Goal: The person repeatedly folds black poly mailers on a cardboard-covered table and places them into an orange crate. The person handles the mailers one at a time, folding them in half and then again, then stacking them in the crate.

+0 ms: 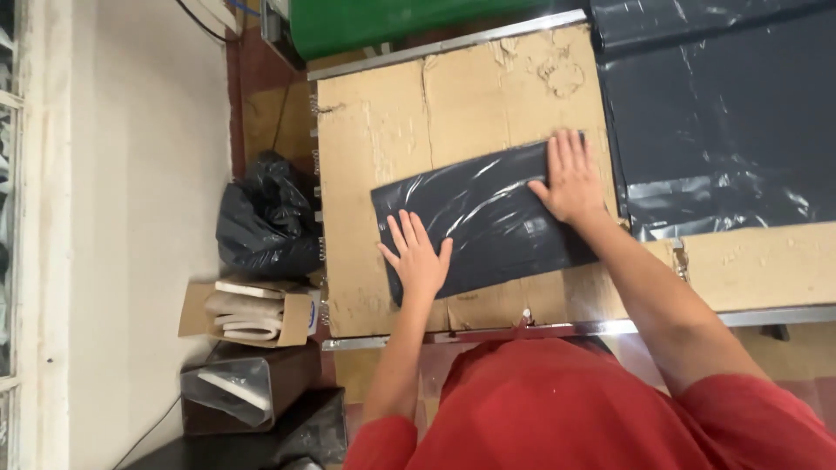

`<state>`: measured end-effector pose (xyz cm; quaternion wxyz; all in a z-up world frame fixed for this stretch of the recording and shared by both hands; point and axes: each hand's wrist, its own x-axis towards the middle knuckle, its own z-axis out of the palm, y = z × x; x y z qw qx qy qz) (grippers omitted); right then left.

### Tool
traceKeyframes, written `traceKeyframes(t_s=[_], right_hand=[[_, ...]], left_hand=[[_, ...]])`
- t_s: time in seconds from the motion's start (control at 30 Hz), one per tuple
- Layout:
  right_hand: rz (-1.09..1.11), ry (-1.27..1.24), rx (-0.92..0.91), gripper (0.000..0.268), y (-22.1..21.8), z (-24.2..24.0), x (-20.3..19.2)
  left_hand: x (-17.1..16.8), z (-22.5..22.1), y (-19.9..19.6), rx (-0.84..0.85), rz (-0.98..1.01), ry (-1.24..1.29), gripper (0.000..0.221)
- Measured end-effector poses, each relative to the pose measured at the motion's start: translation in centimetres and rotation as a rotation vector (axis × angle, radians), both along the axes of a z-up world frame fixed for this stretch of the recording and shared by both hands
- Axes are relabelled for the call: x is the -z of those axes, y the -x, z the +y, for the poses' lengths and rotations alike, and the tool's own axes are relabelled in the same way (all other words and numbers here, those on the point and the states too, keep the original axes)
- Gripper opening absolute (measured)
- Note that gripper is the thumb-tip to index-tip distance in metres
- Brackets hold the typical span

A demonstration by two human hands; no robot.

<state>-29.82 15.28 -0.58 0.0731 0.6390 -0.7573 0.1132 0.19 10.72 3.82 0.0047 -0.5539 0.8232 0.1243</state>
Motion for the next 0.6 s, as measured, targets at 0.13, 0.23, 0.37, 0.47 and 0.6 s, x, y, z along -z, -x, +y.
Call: traceKeyframes(t_s=[0.13,0.23,0.37,0.47,0.6], right_hand=[[-0.016,0.137,-0.288,0.084,-10.9,1.7,-0.7],[-0.137,0.103,-0.421,0.093,-11.3,4.6,0.4],[-0.004,0.006,-0.252,0.096,-5.9,9.2,-0.5],[-0.004,-0.057,-0.441,0.102,-9.0,9.5,-1.7],[-0.055,-0.124,-0.616,0.112,-17.3,11.3,-0.8]], left_hand=[[0.8,3.9,-1.9,0.15,0.077,0.031,0.085],[-0.9,4.5,-5.0,0.303,0.071,-0.09,0.092],[3.8,3.8,-10.3,0.455,0.04,0.227,0.077],[5.9,2.6,-11.6,0.724,0.068,0.615,0.017],[1.7,4.0,-6.3,1.018,-0.029,-0.022,0.024]])
